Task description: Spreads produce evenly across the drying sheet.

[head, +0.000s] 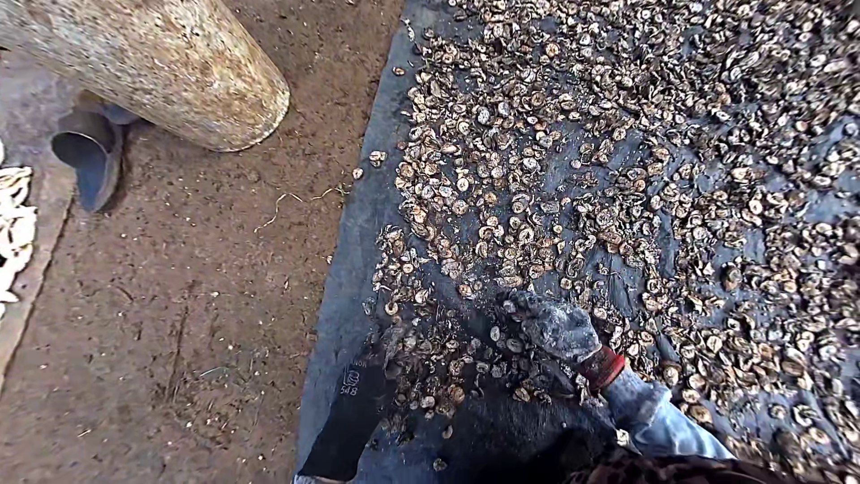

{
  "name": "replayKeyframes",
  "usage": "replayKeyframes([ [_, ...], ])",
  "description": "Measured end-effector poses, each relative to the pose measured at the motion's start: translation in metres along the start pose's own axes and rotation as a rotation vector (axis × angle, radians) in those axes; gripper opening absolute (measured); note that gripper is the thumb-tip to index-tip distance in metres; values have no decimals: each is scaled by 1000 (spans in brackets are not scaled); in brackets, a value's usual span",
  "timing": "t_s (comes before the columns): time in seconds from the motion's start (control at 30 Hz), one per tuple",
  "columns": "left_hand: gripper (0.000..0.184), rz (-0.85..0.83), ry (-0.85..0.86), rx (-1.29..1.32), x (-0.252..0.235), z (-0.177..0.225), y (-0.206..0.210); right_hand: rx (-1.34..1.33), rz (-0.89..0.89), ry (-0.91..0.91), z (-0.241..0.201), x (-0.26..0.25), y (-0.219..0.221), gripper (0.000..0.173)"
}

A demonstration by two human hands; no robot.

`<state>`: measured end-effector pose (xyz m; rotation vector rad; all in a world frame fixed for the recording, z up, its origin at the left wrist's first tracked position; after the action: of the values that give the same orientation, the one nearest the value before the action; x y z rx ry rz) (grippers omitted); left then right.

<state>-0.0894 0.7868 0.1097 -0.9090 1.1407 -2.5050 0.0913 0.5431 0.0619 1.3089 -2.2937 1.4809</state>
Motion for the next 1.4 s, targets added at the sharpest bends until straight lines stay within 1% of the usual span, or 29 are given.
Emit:
replayKeyframes([
  [0.07,59,64,52,20,-5,19,1,-112,-13,106,9,-9,-11,40],
  [0.13,57,97,99,14,-9,27,8,-268,-11,99,19,-14,-14,47],
  [0.2,58,83,143,-51,-16,28,17,-380,-50,62,26,-9,-20,55],
  [0.27,59,69,190,-106,-25,25,26,-432,-27,103,30,-2,-19,50],
  [0.37,49,122,252,-135,-36,25,37,-340,33,153,23,-7,-17,35],
  [0.4,49,122,230,-141,-36,28,37,-261,47,158,18,-12,-18,32],
  [0.47,48,146,153,-201,-36,27,34,-37,138,75,11,-22,-12,27],
  [0.5,45,152,91,-227,-36,26,30,49,199,12,8,-29,-4,30],
  [0.53,44,160,59,-241,-37,24,26,157,240,-46,5,-36,5,43],
  [0.57,46,188,105,-242,-38,21,26,258,223,-98,3,-44,15,65],
  [0.6,50,218,200,-227,-42,16,31,341,199,-146,3,-52,27,83],
  [0.63,54,220,291,-210,-45,12,40,381,187,-185,4,-56,39,87],
  [0.67,54,190,357,-224,-45,8,51,388,194,-221,7,-55,51,76],
  [0.73,51,79,356,-309,-37,0,66,296,253,-263,16,-42,61,50],
  [0.8,42,98,330,-295,-22,-7,67,174,326,-237,28,-32,53,38],
  [0.83,39,98,268,-235,-15,-7,60,106,303,-181,29,-27,40,36],
  [0.87,38,72,163,-181,-9,-6,51,81,248,-112,27,-23,26,36],
  [0.9,37,98,114,-130,-9,-5,40,56,172,-38,22,-21,10,39],
  [0.97,45,149,33,-82,-12,-1,20,-74,90,71,12,-21,-9,41],
  [1.03,59,223,61,-6,-17,3,8,-213,67,140,-3,-26,-20,40],
  [1.07,59,262,91,49,-20,7,5,-327,27,158,-9,-30,-25,45],
  [1.13,48,308,143,137,-23,16,4,-457,43,113,-18,-41,-30,50],
  [1.17,44,296,164,159,-23,18,5,-443,65,91,-17,-43,-29,49],
  [1.23,48,187,162,131,-28,13,11,-238,75,41,-4,-43,-21,50],
  [1.27,52,122,177,84,-31,8,17,-53,99,-36,2,-46,-15,55],
  [1.3,55,68,211,14,-35,2,23,152,133,-128,5,-51,-10,68],
  [1.33,59,42,256,-92,-39,-6,30,313,99,-171,8,-54,-5,80],
  [1.37,67,13,265,-197,-40,-17,38,410,9,-178,13,-48,2,88],
  [1.4,78,-12,241,-258,-35,-26,43,448,-72,-185,21,-34,11,88],
])
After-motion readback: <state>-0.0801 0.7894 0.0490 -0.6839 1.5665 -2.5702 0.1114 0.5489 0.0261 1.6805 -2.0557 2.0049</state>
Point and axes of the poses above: each hand's wrist, its own x-axis away from the middle knuckle, its own y-axis out of the palm, z = x × y, the point moved 1 cm from there along -x, towards the middle knuckle, and after that the axes turned 13 degrees about x, right-handed, at the moved point
